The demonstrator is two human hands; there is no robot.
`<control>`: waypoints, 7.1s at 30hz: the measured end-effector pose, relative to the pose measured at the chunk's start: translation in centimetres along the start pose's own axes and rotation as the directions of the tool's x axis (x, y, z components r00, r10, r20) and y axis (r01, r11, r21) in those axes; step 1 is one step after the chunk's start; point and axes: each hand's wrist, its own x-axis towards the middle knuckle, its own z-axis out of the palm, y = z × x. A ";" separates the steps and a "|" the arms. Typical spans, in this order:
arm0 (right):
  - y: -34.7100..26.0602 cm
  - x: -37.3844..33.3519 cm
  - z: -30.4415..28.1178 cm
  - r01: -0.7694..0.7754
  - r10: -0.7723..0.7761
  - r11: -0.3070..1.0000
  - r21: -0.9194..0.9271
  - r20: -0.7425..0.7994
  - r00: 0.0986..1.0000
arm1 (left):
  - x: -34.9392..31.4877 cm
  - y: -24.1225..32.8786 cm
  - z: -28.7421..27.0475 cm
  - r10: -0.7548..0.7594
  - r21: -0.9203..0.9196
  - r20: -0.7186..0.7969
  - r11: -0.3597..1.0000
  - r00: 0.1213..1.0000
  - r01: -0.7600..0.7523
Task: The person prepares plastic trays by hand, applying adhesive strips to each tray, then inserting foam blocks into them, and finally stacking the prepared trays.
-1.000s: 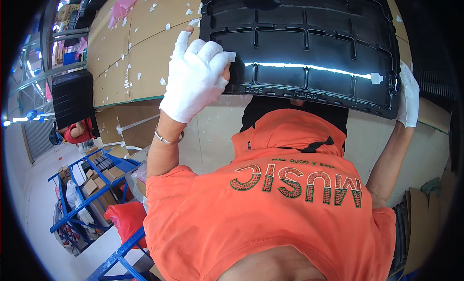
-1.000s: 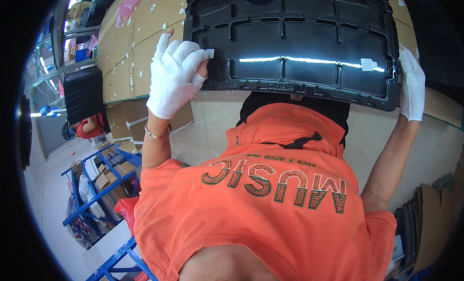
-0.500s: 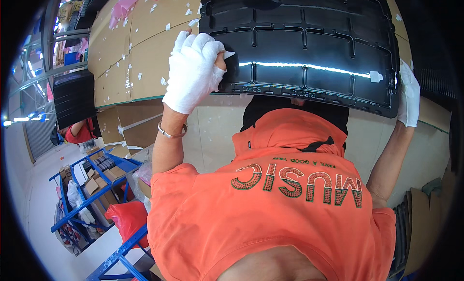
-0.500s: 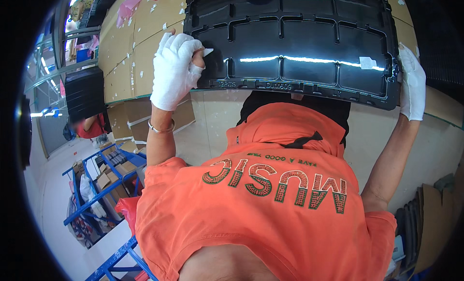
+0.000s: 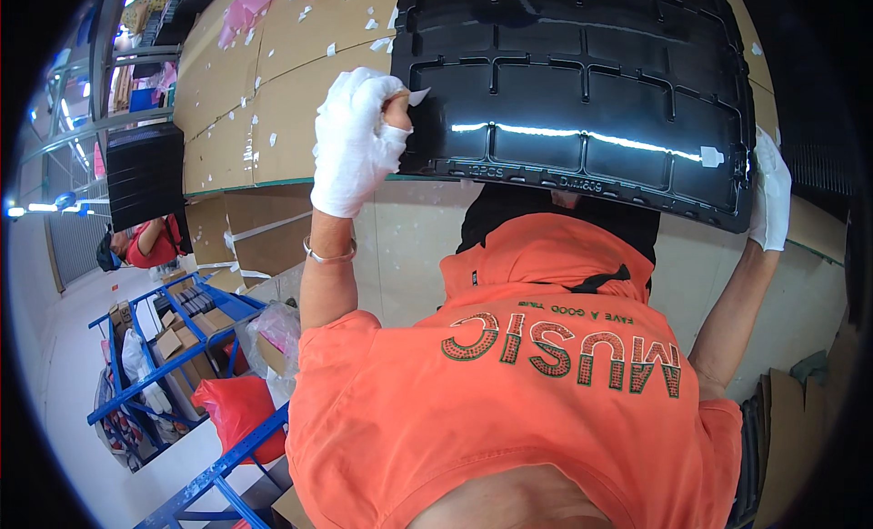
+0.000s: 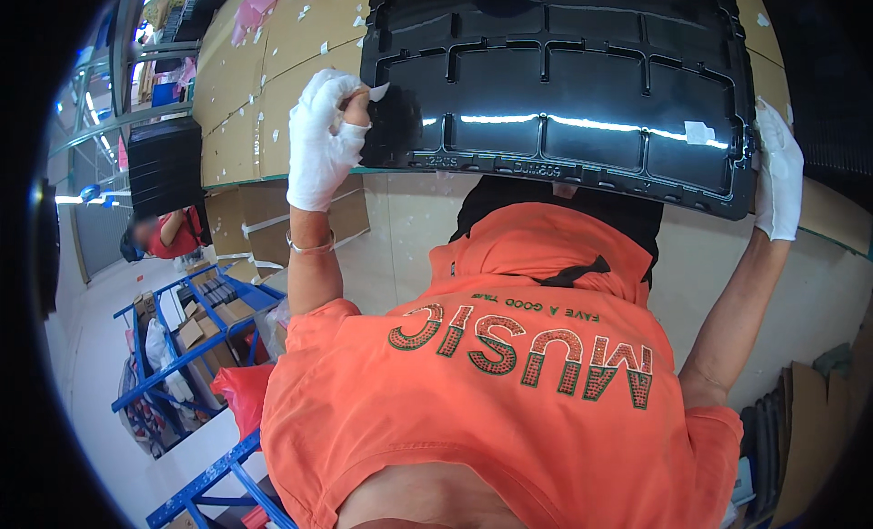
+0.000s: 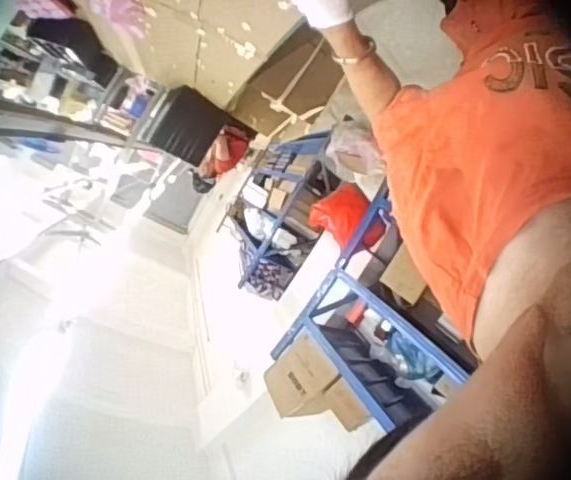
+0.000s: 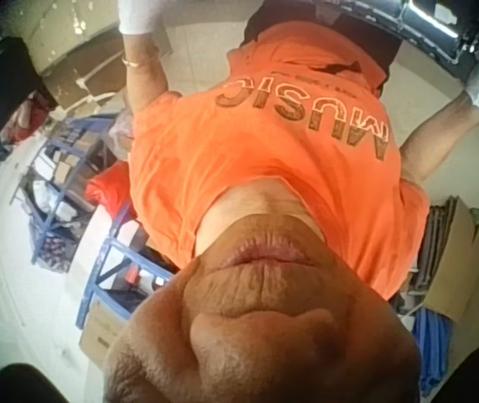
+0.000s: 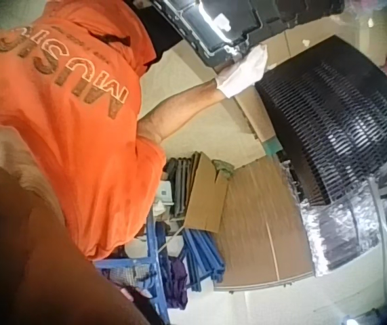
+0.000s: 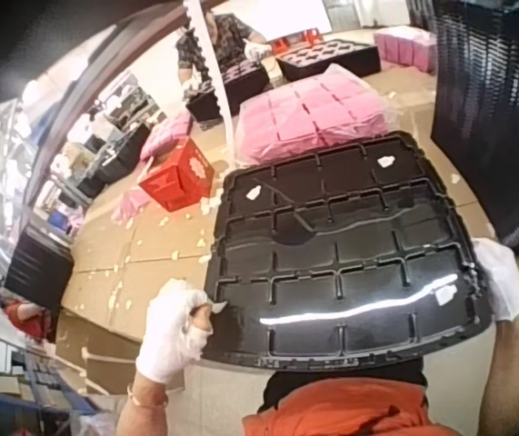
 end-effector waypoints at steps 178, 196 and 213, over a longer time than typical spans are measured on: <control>-19.3 -6.8 23.8 0.947 -0.159 0.118 -0.297 0.936 0.314 | -0.2 -0.9 -1.6 0.211 0.129 -0.310 0.975 0.927 -0.179; -17.0 -3.6 15.9 0.898 -0.318 0.363 -0.248 0.873 0.369 | -0.3 2.4 -0.2 0.290 0.291 0.157 0.900 0.944 -0.325; -15.6 -1.9 11.8 0.801 -0.324 0.557 -0.218 0.832 0.451 | 5.6 0.2 -0.6 0.238 -0.046 0.446 0.969 0.863 -0.243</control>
